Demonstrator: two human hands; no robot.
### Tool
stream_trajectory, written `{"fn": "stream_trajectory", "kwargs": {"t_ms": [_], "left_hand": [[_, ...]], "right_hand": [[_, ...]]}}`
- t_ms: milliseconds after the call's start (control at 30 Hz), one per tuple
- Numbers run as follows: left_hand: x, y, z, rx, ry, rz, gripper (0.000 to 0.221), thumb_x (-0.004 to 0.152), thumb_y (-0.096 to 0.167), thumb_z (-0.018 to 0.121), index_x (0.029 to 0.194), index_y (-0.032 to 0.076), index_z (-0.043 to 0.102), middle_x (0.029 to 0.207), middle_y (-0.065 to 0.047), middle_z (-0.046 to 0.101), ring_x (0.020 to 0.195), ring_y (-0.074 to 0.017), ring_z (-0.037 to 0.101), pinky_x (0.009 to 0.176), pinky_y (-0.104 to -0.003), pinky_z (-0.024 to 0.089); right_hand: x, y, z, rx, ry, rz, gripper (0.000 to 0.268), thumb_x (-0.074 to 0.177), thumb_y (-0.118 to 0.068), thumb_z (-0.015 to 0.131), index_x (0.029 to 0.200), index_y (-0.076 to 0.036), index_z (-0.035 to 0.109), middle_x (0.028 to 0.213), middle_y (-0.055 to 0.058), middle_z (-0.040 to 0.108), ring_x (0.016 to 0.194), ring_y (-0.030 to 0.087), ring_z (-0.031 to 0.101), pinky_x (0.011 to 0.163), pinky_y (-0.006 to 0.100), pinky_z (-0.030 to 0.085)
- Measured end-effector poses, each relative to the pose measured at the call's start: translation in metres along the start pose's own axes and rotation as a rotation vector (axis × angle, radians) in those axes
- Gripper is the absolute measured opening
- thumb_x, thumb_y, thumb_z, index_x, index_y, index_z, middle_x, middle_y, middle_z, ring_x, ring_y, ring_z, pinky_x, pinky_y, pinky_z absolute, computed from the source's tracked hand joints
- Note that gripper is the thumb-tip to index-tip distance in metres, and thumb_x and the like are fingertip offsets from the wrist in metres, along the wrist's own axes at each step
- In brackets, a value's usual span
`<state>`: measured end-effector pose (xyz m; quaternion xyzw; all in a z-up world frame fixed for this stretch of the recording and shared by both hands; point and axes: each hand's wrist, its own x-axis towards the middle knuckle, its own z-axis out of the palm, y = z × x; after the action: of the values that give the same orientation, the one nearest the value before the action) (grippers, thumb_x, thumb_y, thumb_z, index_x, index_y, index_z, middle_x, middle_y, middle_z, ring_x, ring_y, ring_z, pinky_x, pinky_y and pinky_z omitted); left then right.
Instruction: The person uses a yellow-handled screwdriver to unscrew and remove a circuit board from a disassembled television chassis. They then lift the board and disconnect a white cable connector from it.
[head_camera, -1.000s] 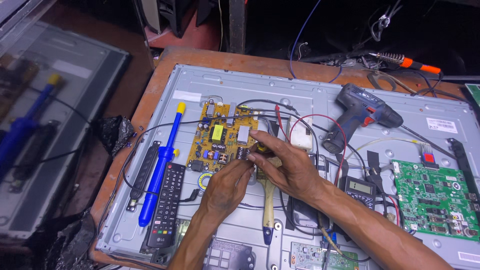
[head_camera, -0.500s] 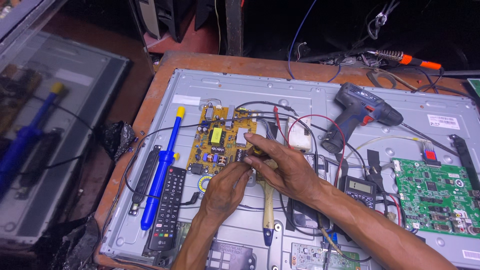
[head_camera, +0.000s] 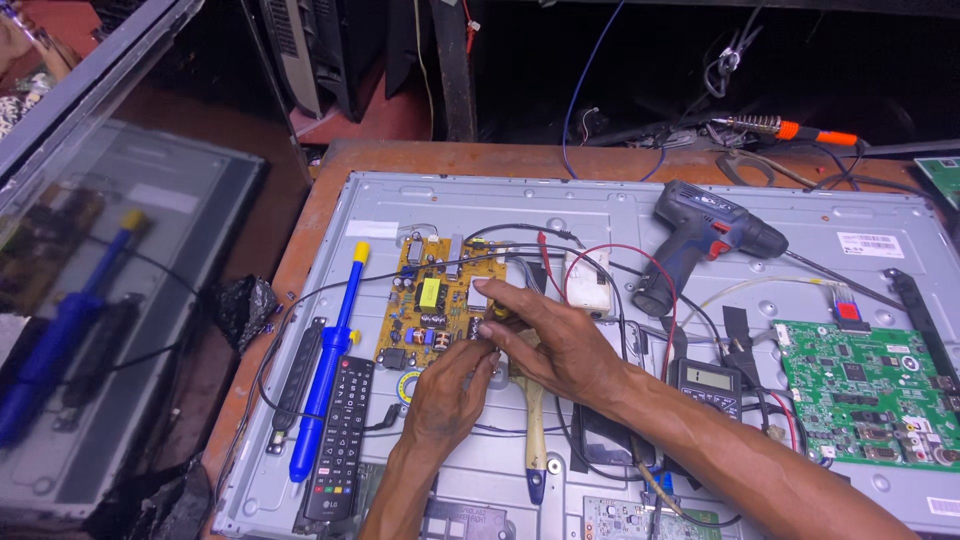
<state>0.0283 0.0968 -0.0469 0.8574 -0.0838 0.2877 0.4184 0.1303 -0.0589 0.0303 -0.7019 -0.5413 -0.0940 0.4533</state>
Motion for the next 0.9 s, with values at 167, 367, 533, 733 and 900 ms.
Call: {"fn": "stream_trajectory", "kwargs": {"t_ms": [167,367,533,733,900], "left_hand": [[0.000,-0.002,0.001,0.016,0.002,0.011,0.016,0.101,0.007,0.057,0.115,0.002,0.065,0.099,-0.012,0.069,0.090,-0.0292,0.070,0.077,-0.039,0.054],[0.002,-0.002,0.002,0.031,-0.009,0.004,0.017,0.102,0.007,0.054,0.115,0.002,0.064,0.101,-0.012,0.071,0.092,-0.0300,0.070,0.076,-0.041,0.054],[-0.001,-0.003,0.004,0.052,0.007,0.019,0.014,0.101,0.008,0.055,0.112,0.004,0.064,0.100,-0.010,0.072,0.092,-0.0300,0.069,0.078,-0.041,0.053],[0.000,-0.003,0.007,-0.006,-0.007,0.004,0.009,0.101,0.007,0.054,0.104,0.002,0.062,0.088,-0.012,0.065,0.079,-0.0300,0.064,0.070,-0.042,0.050],[0.000,-0.002,0.008,-0.017,0.008,0.029,0.017,0.101,0.006,0.055,0.115,0.002,0.064,0.100,-0.015,0.071,0.090,-0.0339,0.070,0.078,-0.042,0.054]], "right_hand": [[0.014,-0.005,-0.003,0.011,0.057,-0.035,0.044,0.099,-0.016,0.072,0.139,-0.006,0.056,0.120,0.011,0.073,0.085,0.018,0.068,0.081,0.028,0.056],[0.015,-0.005,0.003,0.022,0.070,-0.034,0.047,0.102,-0.016,0.067,0.146,-0.008,0.052,0.125,0.012,0.073,0.091,0.018,0.071,0.085,0.029,0.058],[0.012,-0.012,0.019,0.130,0.178,0.035,0.028,0.104,-0.016,0.057,0.129,-0.004,0.065,0.116,0.013,0.073,0.101,0.023,0.072,0.091,0.032,0.056],[-0.001,0.003,0.043,0.704,0.157,0.347,0.024,0.107,-0.029,0.045,0.116,-0.009,0.054,0.082,0.005,0.052,0.071,0.016,0.051,0.065,0.029,0.047],[-0.005,0.014,0.057,0.956,0.255,0.392,0.032,0.104,-0.036,0.049,0.111,-0.005,0.054,0.072,0.002,0.040,0.064,0.013,0.038,0.062,0.027,0.034]]}}
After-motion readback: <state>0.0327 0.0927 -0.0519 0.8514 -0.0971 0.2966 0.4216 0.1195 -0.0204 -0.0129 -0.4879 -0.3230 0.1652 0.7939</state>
